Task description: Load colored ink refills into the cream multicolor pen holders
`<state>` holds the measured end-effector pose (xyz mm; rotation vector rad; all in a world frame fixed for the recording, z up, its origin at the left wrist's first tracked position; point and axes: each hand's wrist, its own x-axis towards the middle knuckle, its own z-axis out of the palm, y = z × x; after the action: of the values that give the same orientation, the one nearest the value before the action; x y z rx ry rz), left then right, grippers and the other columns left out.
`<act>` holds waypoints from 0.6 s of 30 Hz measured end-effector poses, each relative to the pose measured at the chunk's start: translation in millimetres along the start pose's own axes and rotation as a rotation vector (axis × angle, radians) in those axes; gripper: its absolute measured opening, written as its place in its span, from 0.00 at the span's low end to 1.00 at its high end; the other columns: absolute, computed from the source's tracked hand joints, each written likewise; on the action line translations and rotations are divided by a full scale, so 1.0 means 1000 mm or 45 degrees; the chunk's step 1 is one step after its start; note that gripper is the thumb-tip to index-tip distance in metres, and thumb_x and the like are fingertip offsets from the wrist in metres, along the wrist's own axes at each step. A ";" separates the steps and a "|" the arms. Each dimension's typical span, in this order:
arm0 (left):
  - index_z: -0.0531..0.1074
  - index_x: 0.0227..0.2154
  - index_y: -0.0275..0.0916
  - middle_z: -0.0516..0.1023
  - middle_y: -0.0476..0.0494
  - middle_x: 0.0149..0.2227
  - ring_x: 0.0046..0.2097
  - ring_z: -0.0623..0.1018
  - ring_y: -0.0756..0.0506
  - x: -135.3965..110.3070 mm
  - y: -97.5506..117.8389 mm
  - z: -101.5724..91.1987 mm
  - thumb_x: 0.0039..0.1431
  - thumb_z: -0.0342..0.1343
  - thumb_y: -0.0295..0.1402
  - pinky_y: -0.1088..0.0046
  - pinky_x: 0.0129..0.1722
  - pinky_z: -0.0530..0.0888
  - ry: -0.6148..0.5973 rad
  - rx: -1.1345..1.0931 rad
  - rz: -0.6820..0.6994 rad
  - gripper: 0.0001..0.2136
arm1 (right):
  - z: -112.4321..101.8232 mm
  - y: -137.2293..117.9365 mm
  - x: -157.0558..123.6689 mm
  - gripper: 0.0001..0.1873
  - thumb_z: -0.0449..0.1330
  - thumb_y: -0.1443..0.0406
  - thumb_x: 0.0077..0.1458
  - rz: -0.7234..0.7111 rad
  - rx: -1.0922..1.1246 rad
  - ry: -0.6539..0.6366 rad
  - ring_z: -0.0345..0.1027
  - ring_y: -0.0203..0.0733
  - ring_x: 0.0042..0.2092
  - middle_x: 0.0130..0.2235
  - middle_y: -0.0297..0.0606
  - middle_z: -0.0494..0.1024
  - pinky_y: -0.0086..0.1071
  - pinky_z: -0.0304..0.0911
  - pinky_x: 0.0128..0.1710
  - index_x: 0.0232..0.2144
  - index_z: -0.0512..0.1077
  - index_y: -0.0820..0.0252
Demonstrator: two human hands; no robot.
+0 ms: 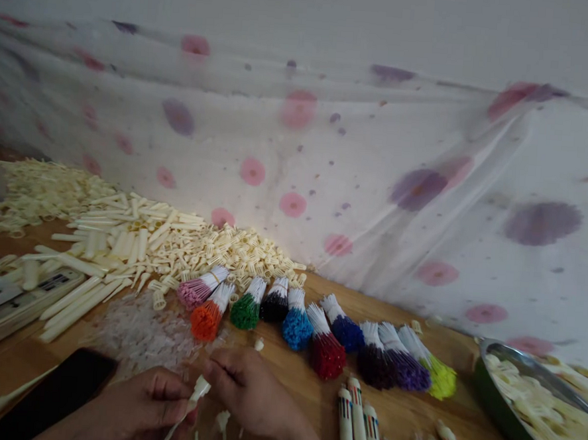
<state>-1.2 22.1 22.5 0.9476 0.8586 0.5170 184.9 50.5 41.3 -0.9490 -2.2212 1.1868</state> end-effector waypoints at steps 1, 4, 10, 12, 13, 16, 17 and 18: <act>0.75 0.22 0.36 0.75 0.50 0.20 0.22 0.72 0.52 0.002 -0.001 0.000 0.42 0.61 0.50 0.76 0.26 0.67 -0.007 0.040 0.009 0.19 | 0.000 0.002 0.001 0.19 0.45 0.60 0.61 -0.006 -0.005 -0.001 0.47 0.30 0.23 0.21 0.26 0.53 0.25 0.44 0.22 0.19 0.51 0.59; 0.75 0.19 0.35 0.73 0.51 0.19 0.22 0.70 0.52 0.003 -0.002 0.001 0.47 0.58 0.47 0.76 0.26 0.65 0.003 0.225 0.076 0.18 | 0.000 0.006 0.001 0.18 0.46 0.61 0.61 -0.007 -0.042 -0.023 0.46 0.29 0.23 0.20 0.25 0.53 0.24 0.44 0.22 0.19 0.51 0.59; 0.71 0.13 0.36 0.64 0.55 0.15 0.21 0.66 0.51 0.000 0.004 0.008 0.50 0.52 0.37 0.77 0.24 0.61 0.184 0.626 0.156 0.14 | -0.001 0.007 0.001 0.17 0.47 0.63 0.60 0.056 -0.153 -0.058 0.46 0.29 0.23 0.20 0.25 0.52 0.23 0.43 0.21 0.19 0.52 0.59; 0.72 0.16 0.36 0.68 0.53 0.17 0.23 0.69 0.50 0.001 0.002 0.008 0.51 0.50 0.35 0.77 0.25 0.61 0.225 0.780 0.151 0.14 | -0.002 0.006 0.000 0.17 0.47 0.62 0.60 0.083 -0.192 -0.087 0.48 0.29 0.23 0.20 0.25 0.54 0.22 0.44 0.22 0.20 0.54 0.60; 0.73 0.17 0.36 0.71 0.51 0.18 0.24 0.70 0.49 0.002 -0.001 0.007 0.52 0.49 0.35 0.77 0.25 0.62 0.226 0.858 0.144 0.14 | -0.002 0.005 0.000 0.16 0.46 0.61 0.60 0.116 -0.229 -0.112 0.49 0.29 0.24 0.21 0.26 0.55 0.22 0.45 0.22 0.21 0.56 0.60; 0.75 0.19 0.39 0.76 0.49 0.21 0.27 0.74 0.47 0.002 -0.008 0.002 0.54 0.49 0.37 0.76 0.27 0.65 0.248 1.006 0.163 0.14 | -0.004 0.007 0.000 0.16 0.47 0.61 0.60 0.273 -0.392 -0.219 0.52 0.29 0.24 0.21 0.27 0.60 0.21 0.46 0.21 0.23 0.64 0.61; 0.76 0.21 0.41 0.78 0.49 0.23 0.28 0.76 0.46 0.001 -0.008 -0.001 0.54 0.50 0.38 0.76 0.28 0.66 0.296 1.039 0.187 0.14 | -0.004 0.009 0.000 0.16 0.47 0.61 0.59 0.324 -0.446 -0.238 0.53 0.29 0.23 0.21 0.28 0.63 0.22 0.46 0.21 0.23 0.66 0.61; 0.77 0.23 0.42 0.79 0.48 0.24 0.29 0.76 0.45 -0.001 -0.007 -0.006 0.54 0.51 0.40 0.75 0.29 0.67 0.363 1.064 0.218 0.12 | -0.003 0.010 0.001 0.16 0.48 0.61 0.58 0.365 -0.493 -0.240 0.54 0.30 0.23 0.21 0.29 0.65 0.23 0.45 0.20 0.23 0.68 0.61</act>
<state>-6.6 20.7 15.5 1.7482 1.2971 0.4438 190.4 56.7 34.3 -1.3979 -2.5908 1.0119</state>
